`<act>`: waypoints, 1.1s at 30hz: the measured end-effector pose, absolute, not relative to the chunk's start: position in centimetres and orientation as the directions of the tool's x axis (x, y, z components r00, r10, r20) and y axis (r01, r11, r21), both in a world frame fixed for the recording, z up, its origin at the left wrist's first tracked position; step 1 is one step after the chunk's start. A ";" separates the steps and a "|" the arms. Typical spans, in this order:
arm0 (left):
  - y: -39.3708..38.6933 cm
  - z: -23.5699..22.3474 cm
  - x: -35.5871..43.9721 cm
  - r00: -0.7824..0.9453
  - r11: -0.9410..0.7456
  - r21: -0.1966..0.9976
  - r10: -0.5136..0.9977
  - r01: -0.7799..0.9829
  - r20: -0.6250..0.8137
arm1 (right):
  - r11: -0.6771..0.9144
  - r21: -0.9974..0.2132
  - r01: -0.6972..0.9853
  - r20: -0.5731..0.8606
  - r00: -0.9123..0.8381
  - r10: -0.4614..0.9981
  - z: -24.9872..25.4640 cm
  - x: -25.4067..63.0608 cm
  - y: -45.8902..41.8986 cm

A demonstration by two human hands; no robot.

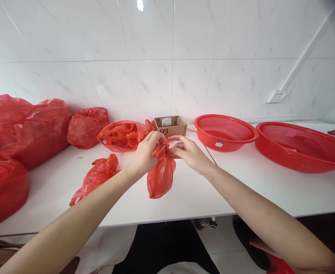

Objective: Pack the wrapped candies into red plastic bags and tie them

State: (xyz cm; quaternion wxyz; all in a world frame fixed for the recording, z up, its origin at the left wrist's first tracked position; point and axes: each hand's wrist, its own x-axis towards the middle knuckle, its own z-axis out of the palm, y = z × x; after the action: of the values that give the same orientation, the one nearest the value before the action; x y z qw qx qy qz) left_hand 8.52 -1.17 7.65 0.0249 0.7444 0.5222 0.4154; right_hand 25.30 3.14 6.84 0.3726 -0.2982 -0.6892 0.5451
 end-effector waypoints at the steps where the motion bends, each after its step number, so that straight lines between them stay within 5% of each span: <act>1: -1.2 7.7 8.5 0.098 -0.458 0.486 0.795 0.744 0.599 | 0.148 -0.988 -0.051 0.150 -0.576 0.804 6.9 25.5 3.4; 4: -1.5 8.2 8.2 0.116 -0.486 0.512 0.795 0.708 0.595 | 0.135 -0.989 -0.068 0.147 -0.635 0.759 7.2 25.9 3.8; 7: -1.6 8.8 7.8 0.146 -0.485 0.612 0.842 0.624 0.519 | 0.457 -0.883 0.109 0.310 -0.595 0.741 7.5 26.0 3.4; 10: -1.5 9.3 7.3 0.179 -0.470 0.637 0.866 0.612 0.467 | 0.802 -0.404 0.440 0.553 -0.580 0.597 7.9 26.1 2.7; 12: -1.4 9.6 6.8 0.207 -0.471 0.586 0.863 0.659 0.461 | 0.830 -0.048 0.556 0.610 -0.642 0.465 7.9 26.4 2.4; 14: -1.3 9.8 6.2 0.221 -0.474 0.531 0.854 0.702 0.470 | 0.810 0.155 0.566 0.606 -0.702 0.374 7.7 26.8 2.3; 16: -1.2 9.9 5.6 0.215 -0.482 0.499 0.839 0.720 0.500 | 0.805 0.221 0.550 0.590 -0.733 0.338 7.2 27.3 2.4; 19: -1.4 10.1 5.1 0.168 -0.435 0.540 0.865 0.720 0.474 | 0.838 0.084 0.539 0.542 -0.731 0.416 6.3 28.1 2.6; 25: -2.4 11.2 6.3 0.130 -0.324 0.649 0.935 0.688 0.329 | 0.727 -0.646 0.232 0.483 -0.613 0.625 6.1 28.2 3.4; 29: -2.2 11.9 7.3 0.180 -0.373 0.667 0.922 0.645 0.342 | 0.575 -0.817 -0.030 0.464 -0.627 0.626 5.7 26.3 3.3; 33: -2.3 12.3 7.8 0.088 -0.363 0.650 0.905 0.668 0.416 | 0.458 -0.883 -0.101 0.422 -0.594 0.684 5.1 24.6 2.4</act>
State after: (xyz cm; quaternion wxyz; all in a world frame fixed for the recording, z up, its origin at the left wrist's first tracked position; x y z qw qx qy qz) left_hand 7.84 -2.28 12.26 0.1484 0.7223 0.5444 0.3999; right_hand 24.63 2.41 5.05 0.4064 -0.1943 -0.7508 0.4832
